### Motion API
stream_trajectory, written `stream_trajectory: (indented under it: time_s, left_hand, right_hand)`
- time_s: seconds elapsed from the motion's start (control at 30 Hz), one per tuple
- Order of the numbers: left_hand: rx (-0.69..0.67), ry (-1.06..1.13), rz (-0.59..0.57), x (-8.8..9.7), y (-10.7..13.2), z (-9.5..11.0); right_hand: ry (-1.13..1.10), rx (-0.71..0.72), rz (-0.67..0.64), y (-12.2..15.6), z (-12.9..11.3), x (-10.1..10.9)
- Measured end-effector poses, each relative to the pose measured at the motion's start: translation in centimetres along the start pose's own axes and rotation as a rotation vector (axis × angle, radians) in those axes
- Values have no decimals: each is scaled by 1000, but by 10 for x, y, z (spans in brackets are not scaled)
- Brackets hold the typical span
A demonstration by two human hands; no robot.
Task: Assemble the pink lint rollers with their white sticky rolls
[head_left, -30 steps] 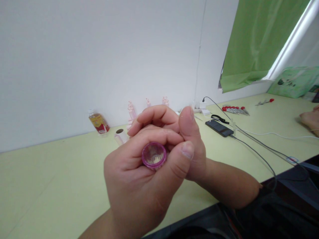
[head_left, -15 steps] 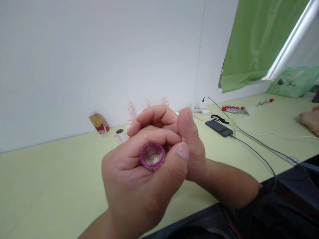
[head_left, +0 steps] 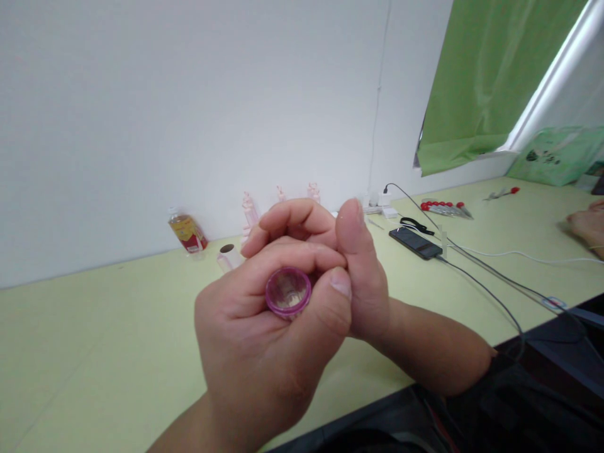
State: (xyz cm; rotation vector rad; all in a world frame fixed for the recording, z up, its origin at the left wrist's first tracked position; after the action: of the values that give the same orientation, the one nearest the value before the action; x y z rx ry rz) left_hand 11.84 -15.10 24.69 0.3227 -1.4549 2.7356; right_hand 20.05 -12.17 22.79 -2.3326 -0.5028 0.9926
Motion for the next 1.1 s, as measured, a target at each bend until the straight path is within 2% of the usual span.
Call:
stream_trajectory:
  time_s: [0.2, 0.6, 1.1]
  left_hand:
    - [2, 9, -9, 0, 0, 1]
    - [3, 10, -7, 0, 1, -2]
    - [33, 25, 1, -1, 1, -1]
  right_hand:
    - [7, 40, -26, 0, 3, 0]
    - [-9, -23, -6, 2, 0, 2]
    - [-37, 43, 19, 1, -2, 0]
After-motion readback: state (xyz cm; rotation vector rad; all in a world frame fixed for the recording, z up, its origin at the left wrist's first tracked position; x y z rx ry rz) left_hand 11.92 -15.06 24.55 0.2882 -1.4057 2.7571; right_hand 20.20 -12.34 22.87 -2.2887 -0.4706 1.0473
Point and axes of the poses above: each hand's wrist, its own y-axis away from the middle knuckle, its own x-axis out of the back of the hand, z = x × y, the point moved 4 cm from there along -y, towards the middle knuckle, and after that the axes turned 1 degree about z, right-handed, at the moved point
